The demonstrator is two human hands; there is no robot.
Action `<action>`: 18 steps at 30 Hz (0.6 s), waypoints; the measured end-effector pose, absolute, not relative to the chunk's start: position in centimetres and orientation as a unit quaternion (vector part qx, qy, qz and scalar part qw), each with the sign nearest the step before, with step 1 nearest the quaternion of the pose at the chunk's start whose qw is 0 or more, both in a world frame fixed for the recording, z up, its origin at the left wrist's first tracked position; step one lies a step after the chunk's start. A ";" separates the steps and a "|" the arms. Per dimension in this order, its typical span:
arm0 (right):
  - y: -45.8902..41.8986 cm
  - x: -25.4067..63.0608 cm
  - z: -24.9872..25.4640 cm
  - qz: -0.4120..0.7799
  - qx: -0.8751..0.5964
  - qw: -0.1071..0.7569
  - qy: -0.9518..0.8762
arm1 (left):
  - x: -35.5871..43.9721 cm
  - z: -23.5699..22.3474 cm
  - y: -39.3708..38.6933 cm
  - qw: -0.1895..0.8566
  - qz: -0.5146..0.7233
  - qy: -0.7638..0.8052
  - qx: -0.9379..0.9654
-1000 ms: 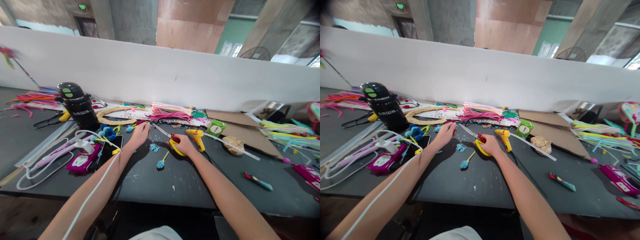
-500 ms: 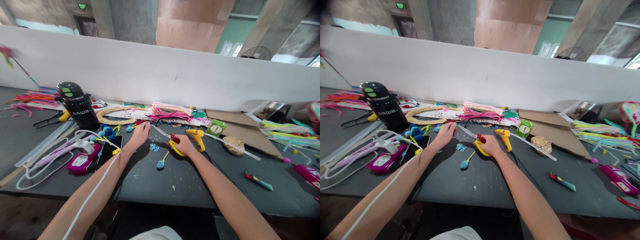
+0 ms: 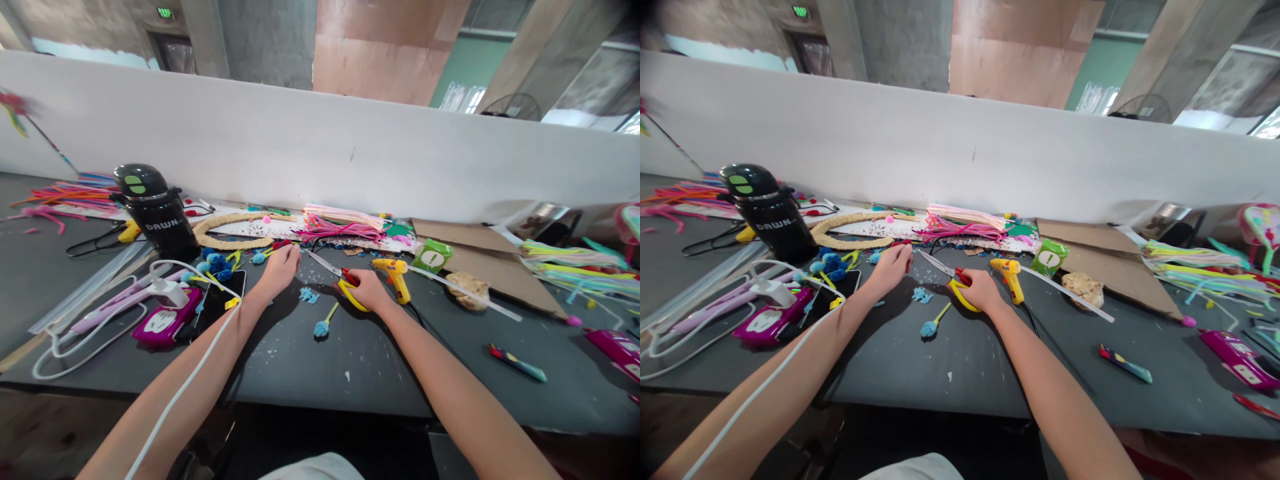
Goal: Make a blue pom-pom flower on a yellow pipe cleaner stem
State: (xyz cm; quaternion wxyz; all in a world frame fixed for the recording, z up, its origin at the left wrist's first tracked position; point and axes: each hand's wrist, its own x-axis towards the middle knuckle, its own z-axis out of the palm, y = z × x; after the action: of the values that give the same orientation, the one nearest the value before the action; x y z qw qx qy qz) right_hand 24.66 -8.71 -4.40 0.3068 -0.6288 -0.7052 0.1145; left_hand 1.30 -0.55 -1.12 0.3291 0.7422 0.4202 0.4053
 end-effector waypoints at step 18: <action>-8.7 24.6 -4.3 0.115 -0.630 0.296 -0.709 | 1.3 -1.1 -0.6 0.325 0.410 0.418 0.743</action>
State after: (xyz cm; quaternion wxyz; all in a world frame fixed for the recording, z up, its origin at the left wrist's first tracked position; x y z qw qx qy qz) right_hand 24.64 -8.72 -4.29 0.2963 -0.6298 -0.7088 0.1150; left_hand 1.27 -0.57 -1.09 0.3252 0.7427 0.4182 0.4095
